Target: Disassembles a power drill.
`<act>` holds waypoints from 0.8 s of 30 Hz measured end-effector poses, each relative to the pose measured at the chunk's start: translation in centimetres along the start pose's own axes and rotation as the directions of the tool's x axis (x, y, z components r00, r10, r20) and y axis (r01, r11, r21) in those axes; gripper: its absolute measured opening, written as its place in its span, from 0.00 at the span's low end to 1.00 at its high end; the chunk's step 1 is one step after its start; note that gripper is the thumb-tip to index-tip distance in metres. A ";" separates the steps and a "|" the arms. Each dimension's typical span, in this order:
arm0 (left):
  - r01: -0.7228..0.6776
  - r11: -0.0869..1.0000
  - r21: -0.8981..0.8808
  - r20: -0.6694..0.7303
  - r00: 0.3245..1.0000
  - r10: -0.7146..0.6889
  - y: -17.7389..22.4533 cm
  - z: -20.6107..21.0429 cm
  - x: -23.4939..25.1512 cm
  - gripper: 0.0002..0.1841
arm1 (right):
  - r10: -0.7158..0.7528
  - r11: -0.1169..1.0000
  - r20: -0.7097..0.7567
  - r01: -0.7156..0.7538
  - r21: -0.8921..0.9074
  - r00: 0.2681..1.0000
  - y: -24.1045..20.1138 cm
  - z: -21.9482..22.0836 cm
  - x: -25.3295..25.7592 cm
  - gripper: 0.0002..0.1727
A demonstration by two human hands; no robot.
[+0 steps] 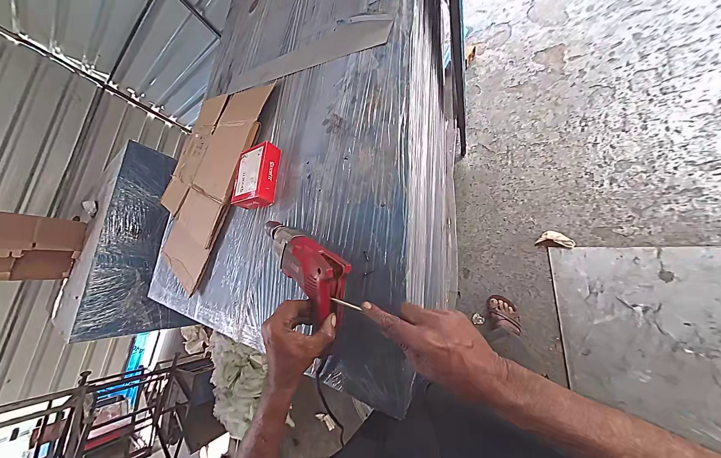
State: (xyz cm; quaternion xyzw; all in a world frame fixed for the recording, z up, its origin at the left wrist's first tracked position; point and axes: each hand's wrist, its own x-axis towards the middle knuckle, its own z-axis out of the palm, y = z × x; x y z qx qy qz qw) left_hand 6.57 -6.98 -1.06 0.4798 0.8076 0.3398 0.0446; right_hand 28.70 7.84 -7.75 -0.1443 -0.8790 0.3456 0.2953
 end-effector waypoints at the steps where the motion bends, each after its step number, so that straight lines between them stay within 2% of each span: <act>1: 0.009 0.999 -0.051 0.017 1.000 -0.008 0.2 0.0 0.0 0.17 | -0.056 0.996 -0.033 0.054 -0.076 0.998 -0.3 0.0 0.5 0.24; 3: 0.024 0.990 -0.140 0.026 0.999 -0.020 0.6 -0.2 -0.2 0.16 | -0.096 0.991 -0.055 0.090 -0.100 0.994 -1.3 0.1 1.4 0.25; 9: 0.116 0.968 -0.223 -0.012 0.993 -0.122 0.9 0.3 0.7 0.15 | 0.016 1.000 0.007 -0.016 0.014 1.000 -0.2 0.2 0.0 0.24; 13: 0.122 0.986 -0.114 -0.092 0.987 -0.133 0.8 -0.4 0.4 0.08 | 0.063 0.996 -0.007 -0.062 0.061 0.998 0.8 -0.1 -1.5 0.24; 16: 0.122 0.988 -0.093 -0.147 0.980 -0.135 -0.2 -1.0 0.1 0.07 | 0.145 0.968 -0.041 -0.133 0.211 0.989 1.3 -1.2 -2.8 0.23; 20: 0.138 0.906 -0.401 -0.186 0.956 -0.228 -2.0 -2.1 0.0 0.09 | 0.349 0.853 -0.012 -0.312 0.419 0.937 2.1 -2.5 -4.7 0.22; 24: 0.226 0.763 -0.606 -0.098 0.930 -0.354 -4.6 -3.3 0.1 0.09 | 0.473 0.799 0.034 -0.445 0.405 0.880 2.4 -3.7 -6.1 0.24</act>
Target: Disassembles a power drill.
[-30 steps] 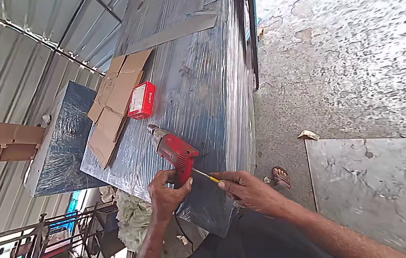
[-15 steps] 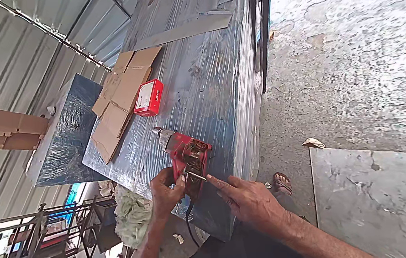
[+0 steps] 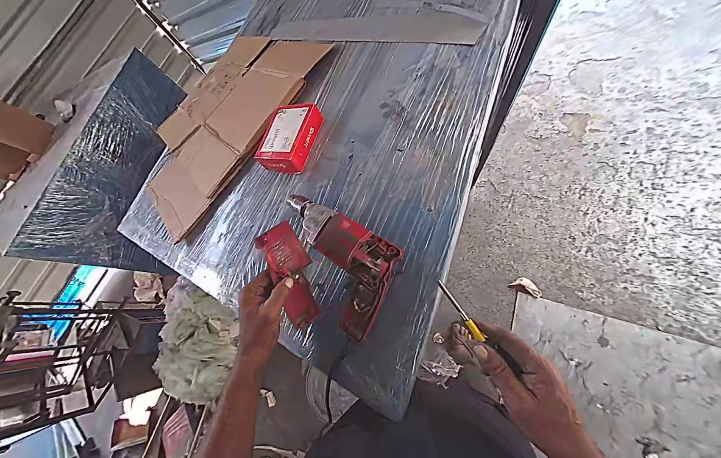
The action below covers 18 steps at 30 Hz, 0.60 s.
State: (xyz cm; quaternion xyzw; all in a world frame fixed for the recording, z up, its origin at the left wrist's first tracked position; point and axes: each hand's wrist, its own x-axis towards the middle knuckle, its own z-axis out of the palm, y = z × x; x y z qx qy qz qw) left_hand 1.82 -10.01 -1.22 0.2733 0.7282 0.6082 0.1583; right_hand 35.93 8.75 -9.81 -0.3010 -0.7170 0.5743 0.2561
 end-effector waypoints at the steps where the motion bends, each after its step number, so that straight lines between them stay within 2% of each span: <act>1: 0.035 0.999 -0.033 0.018 0.999 -0.035 -0.5 -0.6 0.3 0.09 | 0.011 1.000 -0.004 -0.011 -0.021 1.000 -0.2 -0.2 -0.2 0.24; 4: 0.111 0.994 -0.016 0.047 0.993 -0.110 -2.1 -2.0 1.1 0.10 | 0.042 0.998 -0.015 -0.042 -0.043 0.999 -1.0 -0.2 -0.6 0.24; 7: 0.129 0.986 0.102 0.040 0.990 -0.134 -3.4 -2.7 1.7 0.10 | 0.072 0.996 -0.019 -0.073 -0.049 0.997 -2.2 0.1 -1.0 0.24; 12: 0.123 0.945 0.302 0.012 0.991 -0.133 -4.3 -3.5 2.6 0.17 | 0.079 0.991 -0.043 -0.083 -0.105 0.996 -3.6 0.2 -2.0 0.24; 15: 0.076 0.904 0.420 -0.072 0.996 -0.050 -4.6 -4.1 2.4 0.20 | 0.086 0.983 -0.076 -0.097 -0.155 0.993 -4.2 0.1 -2.1 0.25; 18: -0.088 0.836 0.542 -0.119 0.976 0.180 -4.0 -3.8 0.5 0.18 | 0.074 0.987 -0.108 -0.089 -0.135 0.991 -4.4 -0.1 -1.9 0.25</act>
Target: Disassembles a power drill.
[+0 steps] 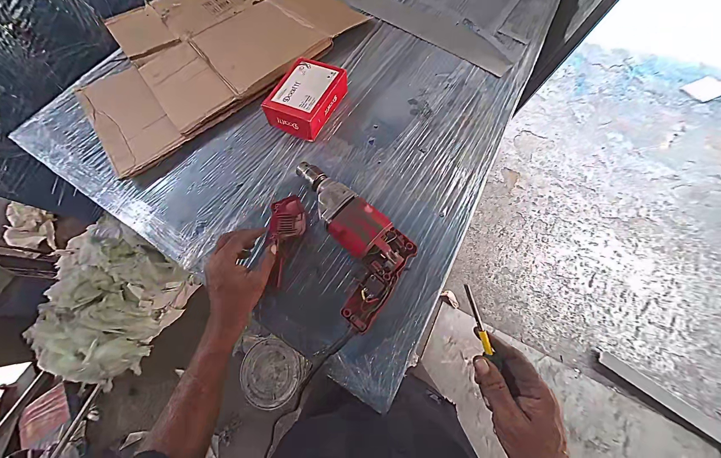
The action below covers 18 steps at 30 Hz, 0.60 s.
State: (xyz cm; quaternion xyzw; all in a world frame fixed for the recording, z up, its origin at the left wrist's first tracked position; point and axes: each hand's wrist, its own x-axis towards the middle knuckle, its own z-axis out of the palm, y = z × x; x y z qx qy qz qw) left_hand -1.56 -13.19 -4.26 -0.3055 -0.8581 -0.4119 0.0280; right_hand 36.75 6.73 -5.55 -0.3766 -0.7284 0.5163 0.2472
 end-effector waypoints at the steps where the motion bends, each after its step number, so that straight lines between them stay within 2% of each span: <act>1: -0.078 0.997 -0.016 -0.031 0.996 0.078 1.2 -0.1 -0.8 0.14 | -0.013 1.000 0.003 0.013 0.006 1.000 0.0 0.0 0.4 0.25; 3: -0.187 0.976 -0.114 0.044 0.980 0.193 4.6 -0.1 -3.2 0.11 | -0.038 0.999 0.023 0.038 0.016 0.999 0.0 -0.1 1.3 0.24; 6: -0.179 0.980 -0.084 0.238 0.952 0.194 8.9 1.4 -6.5 0.13 | -0.088 0.995 0.096 0.083 0.055 0.992 0.5 -0.3 3.5 0.22; 9: -0.108 0.992 0.071 0.312 0.947 0.081 10.5 3.0 -7.7 0.15 | -0.151 0.987 0.206 0.137 0.083 0.967 1.0 -0.8 6.0 0.20; 13: 0.010 0.980 0.197 0.344 0.936 -0.079 12.2 3.6 -8.1 0.15 | -0.206 0.975 0.331 0.164 0.149 0.921 2.0 -1.9 9.5 0.19; 18: 0.230 0.960 0.162 0.346 0.897 -0.274 13.6 4.1 -8.8 0.13 | -0.243 0.963 0.447 0.158 0.218 0.861 3.2 -2.9 13.5 0.20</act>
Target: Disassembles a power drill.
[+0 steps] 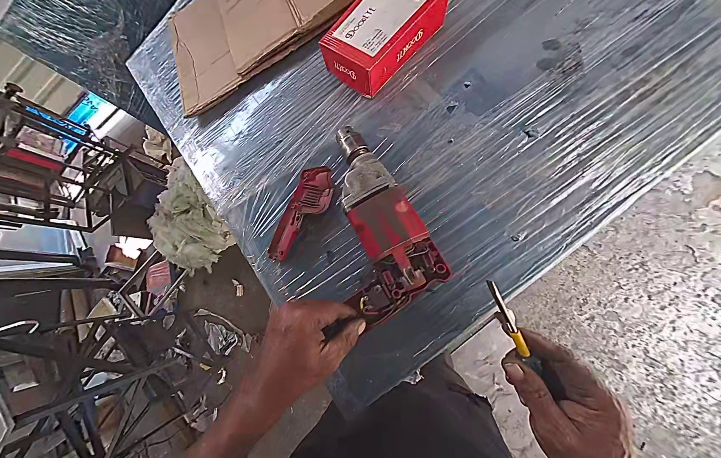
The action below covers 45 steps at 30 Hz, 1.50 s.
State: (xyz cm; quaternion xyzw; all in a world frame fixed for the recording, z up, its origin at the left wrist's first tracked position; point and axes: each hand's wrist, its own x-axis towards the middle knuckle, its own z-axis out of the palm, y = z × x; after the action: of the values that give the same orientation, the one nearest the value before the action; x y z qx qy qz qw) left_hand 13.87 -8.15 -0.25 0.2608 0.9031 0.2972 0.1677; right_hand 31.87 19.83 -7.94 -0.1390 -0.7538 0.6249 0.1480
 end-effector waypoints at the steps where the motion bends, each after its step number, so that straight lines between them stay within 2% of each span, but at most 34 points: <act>1: 0.041 0.998 -0.041 -0.006 0.999 -0.041 0.2 0.2 -0.1 0.12 | -0.007 1.000 0.022 0.007 0.011 1.000 0.3 -0.5 0.5 0.20; 4: 0.114 0.968 -0.222 -0.052 0.990 -0.129 0.7 0.8 -0.5 0.08 | -0.010 1.000 0.076 0.008 0.024 0.997 0.5 -1.8 1.5 0.20; 8: 0.092 0.937 -0.337 -0.146 0.978 -0.149 1.0 1.6 -1.0 0.08 | -0.011 1.000 0.128 0.008 0.021 0.992 0.2 -3.0 2.3 0.19; 14: 0.074 0.923 -0.377 -0.185 0.971 -0.154 1.1 1.9 -1.3 0.08 | -0.026 1.000 0.135 0.025 0.006 0.991 -0.1 -3.7 2.5 0.20; 22: 0.082 0.926 -0.369 -0.123 0.983 -0.136 -0.1 1.6 -0.7 0.09 | -0.023 1.000 0.080 0.024 -0.009 0.996 -1.4 -2.8 1.1 0.19; 30: -0.002 0.922 -0.388 -0.114 0.992 -0.046 -1.5 1.7 -0.4 0.08 | 0.025 0.999 0.105 -0.027 0.018 0.994 -3.1 -0.3 0.8 0.19; 33: -0.076 0.901 -0.427 -0.147 0.989 0.014 -1.8 1.9 -0.4 0.07 | 0.063 0.990 0.120 -0.047 -0.133 0.991 -4.0 1.4 0.8 0.19; 36: -0.174 0.890 -0.420 -0.203 0.975 0.095 -1.8 2.3 -0.4 0.08 | -0.004 0.962 0.141 0.042 -0.269 0.990 -4.9 4.1 1.5 0.21; 40: -0.264 0.911 -0.318 -0.248 0.950 0.188 -1.7 2.6 -0.5 0.10 | -0.190 0.935 0.164 0.230 -0.270 0.968 -5.4 7.6 3.1 0.18; 43: -0.298 0.900 -0.317 -0.233 0.945 0.231 -1.7 2.5 -0.4 0.11 | -0.266 0.909 0.190 0.312 -0.277 0.945 -5.5 9.2 4.1 0.20; 45: -0.329 0.885 -0.329 -0.239 0.936 0.259 -1.8 2.6 -0.3 0.11 | -0.305 0.902 0.203 0.351 -0.252 0.930 -5.4 9.7 4.8 0.15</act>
State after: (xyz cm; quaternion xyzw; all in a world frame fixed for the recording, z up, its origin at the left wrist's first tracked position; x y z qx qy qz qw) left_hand 14.65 -8.41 -3.34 0.3304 0.7938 0.5043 0.0799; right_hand 23.47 12.05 -4.05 0.0204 -0.8576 0.4852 0.1696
